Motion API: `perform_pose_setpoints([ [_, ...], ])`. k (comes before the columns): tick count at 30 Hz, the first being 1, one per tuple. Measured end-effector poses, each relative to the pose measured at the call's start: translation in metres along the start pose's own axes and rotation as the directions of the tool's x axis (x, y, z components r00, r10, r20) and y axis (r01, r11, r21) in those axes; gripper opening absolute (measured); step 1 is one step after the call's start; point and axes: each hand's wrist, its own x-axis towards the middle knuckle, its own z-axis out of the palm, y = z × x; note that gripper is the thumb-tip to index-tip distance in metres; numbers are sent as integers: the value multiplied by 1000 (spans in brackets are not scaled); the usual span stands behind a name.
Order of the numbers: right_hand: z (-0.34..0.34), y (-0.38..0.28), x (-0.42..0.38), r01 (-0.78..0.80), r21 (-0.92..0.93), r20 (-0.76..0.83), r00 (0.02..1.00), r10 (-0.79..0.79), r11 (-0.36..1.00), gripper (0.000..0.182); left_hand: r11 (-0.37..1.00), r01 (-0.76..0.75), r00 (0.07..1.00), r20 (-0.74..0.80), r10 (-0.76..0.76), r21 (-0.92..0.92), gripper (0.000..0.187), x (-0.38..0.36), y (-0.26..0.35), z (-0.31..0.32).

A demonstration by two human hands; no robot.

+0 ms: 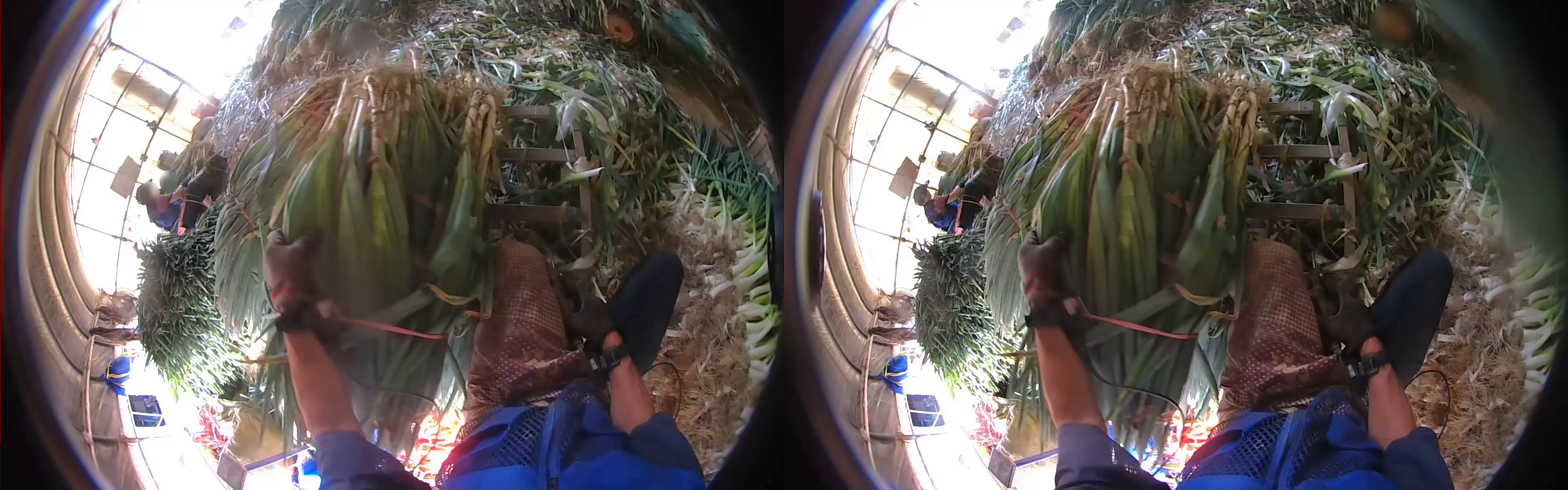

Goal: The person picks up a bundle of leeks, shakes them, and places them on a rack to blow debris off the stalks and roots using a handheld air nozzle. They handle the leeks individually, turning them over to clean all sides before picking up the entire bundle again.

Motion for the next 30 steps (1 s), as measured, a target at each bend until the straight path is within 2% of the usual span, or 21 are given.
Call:
perform_pose_setpoints([
  [5,-2,11,7,-20,-54,106,994,26,998,78,992,76,990,129,-62,-105,39,22,21,4],
  [8,-4,-15,6,-34,-44,111,993,39,998,85,993,-99,985,147,88,67,37,37,11,12],
  [9,-2,-15,7,-39,-40,117,992,44,998,86,990,-115,986,134,104,80,38,38,9,13],
  [17,19,-6,25,5,-43,111,994,0,999,92,963,-267,963,49,265,40,32,20,-3,19],
  [18,23,-1,28,25,-52,93,995,-20,998,93,968,-203,971,99,219,-148,33,34,-18,20],
  [19,27,1,32,48,-61,75,996,-43,997,94,967,-178,967,149,206,-180,34,49,-26,18],
  [22,31,-12,36,-54,-69,75,995,59,996,92,968,-107,943,286,171,-225,39,100,-43,8],
  [25,34,-18,43,-121,-201,102,984,144,972,87,934,-60,930,321,181,-352,41,140,-56,8],
  [26,38,-18,44,-133,-251,108,980,164,959,86,939,-16,918,368,150,-343,45,152,-67,5],
  [28,44,-12,47,-162,-341,108,972,209,926,85,898,-3,922,346,173,-440,46,175,-109,3],
  [30,39,-33,44,-61,-301,92,991,93,952,80,838,0,930,307,200,-545,49,178,-130,8],
])
